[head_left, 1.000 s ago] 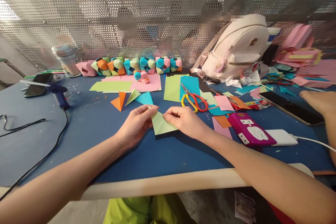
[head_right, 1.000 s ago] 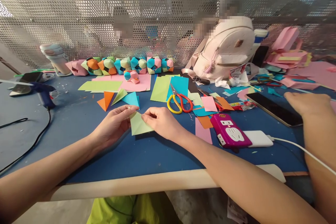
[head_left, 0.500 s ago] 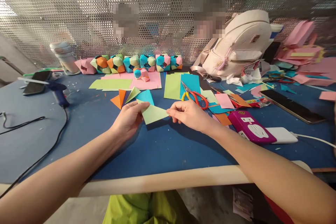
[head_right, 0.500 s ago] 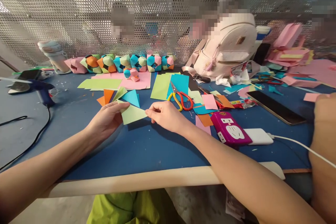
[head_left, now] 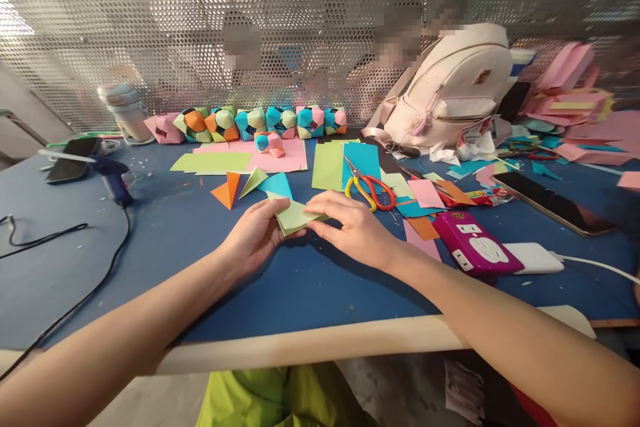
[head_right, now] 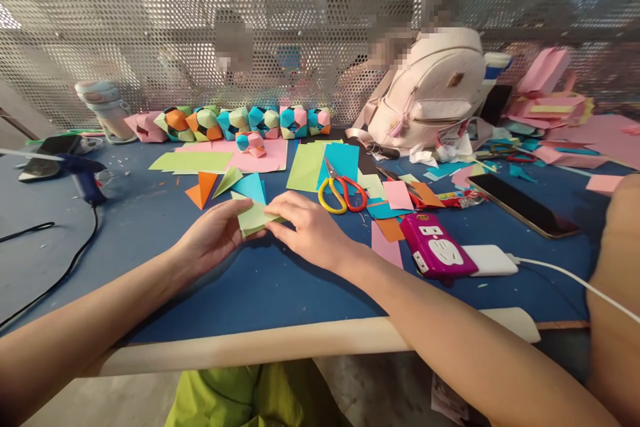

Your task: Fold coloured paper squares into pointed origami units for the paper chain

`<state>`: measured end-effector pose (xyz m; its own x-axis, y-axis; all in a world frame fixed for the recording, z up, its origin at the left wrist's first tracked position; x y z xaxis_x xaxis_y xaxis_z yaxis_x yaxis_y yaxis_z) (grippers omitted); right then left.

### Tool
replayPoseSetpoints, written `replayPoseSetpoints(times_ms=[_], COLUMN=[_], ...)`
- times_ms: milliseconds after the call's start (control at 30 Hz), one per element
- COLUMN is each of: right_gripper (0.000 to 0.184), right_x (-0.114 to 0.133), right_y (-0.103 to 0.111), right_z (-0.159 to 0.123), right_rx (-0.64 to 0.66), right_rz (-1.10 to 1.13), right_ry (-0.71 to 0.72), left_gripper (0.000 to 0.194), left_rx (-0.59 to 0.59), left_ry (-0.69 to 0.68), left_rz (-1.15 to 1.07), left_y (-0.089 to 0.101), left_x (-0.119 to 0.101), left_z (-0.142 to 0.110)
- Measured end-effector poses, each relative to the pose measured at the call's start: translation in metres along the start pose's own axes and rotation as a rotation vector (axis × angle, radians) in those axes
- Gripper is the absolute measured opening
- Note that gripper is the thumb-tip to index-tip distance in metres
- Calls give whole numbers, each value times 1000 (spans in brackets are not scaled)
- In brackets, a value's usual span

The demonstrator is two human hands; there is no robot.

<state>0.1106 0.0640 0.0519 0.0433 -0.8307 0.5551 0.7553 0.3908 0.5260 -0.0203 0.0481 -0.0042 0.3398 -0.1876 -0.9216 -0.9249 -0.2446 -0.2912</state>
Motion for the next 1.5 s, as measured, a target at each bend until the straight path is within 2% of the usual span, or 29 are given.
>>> replayPoseSetpoints(times_ms=[167,267,333,433,500,567,700,767,833,1000,1133,1367,1500], right_gripper=[13,17,18,17,17,18,21,22,20,10,23,19,15], right_x=[-20,-22,-20,-8,-1,-2,-29,-38,-40,-31,-41,-45,-47], right_y=[6,10,11,11,10,10,17,17,13,-3,0,-3,-1], right_z=[0,0,0,1,1,1,-5,-7,-7,-4,-6,-7,-9], right_rx=[-82,-123,-135,-137,-132,-140,-243,-267,-244,-115,-164,-147,-193], right_rz=[132,196,190,106,78,91,177,234,298,313,298,396,390], right_ry=[-215,-285,-280,-167,-86,-101,-393,-501,-547,-531,-582,-615,-636], left_gripper=[16,21,20,16,15,15,41,42,39,37,32,32,27], left_rx=[143,184,195,211,196,155,110,106,93,70,93,103,90], left_ry=[-31,-53,-48,-24,-4,-10,-52,-69,-95,-130,-179,-220,-264], left_rz=[17,40,33,-5,-10,11,58,59,65,159,221,290,363], left_y=[-10,-12,-13,-14,-13,-10,-8,-9,-9,-8,-10,-12,-13], left_x=[-4,-5,-4,-3,-2,-3,-4,-4,-4,0,-2,-4,-5], left_z=[-5,-7,-7,-7,-6,-5,-4,-5,-5,-6,-7,-9,-11])
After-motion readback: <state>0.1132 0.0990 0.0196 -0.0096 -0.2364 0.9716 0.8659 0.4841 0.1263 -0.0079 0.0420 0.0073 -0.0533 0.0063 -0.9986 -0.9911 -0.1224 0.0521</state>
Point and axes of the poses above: each hand's wrist, its own z-axis towards the middle knuckle, its own y-axis out of the back of the hand, x = y × z, the point moved 8 cm from there along z, towards the middle knuckle, and after that the axes turned 10 degrees about z, right-handed, at the moved point
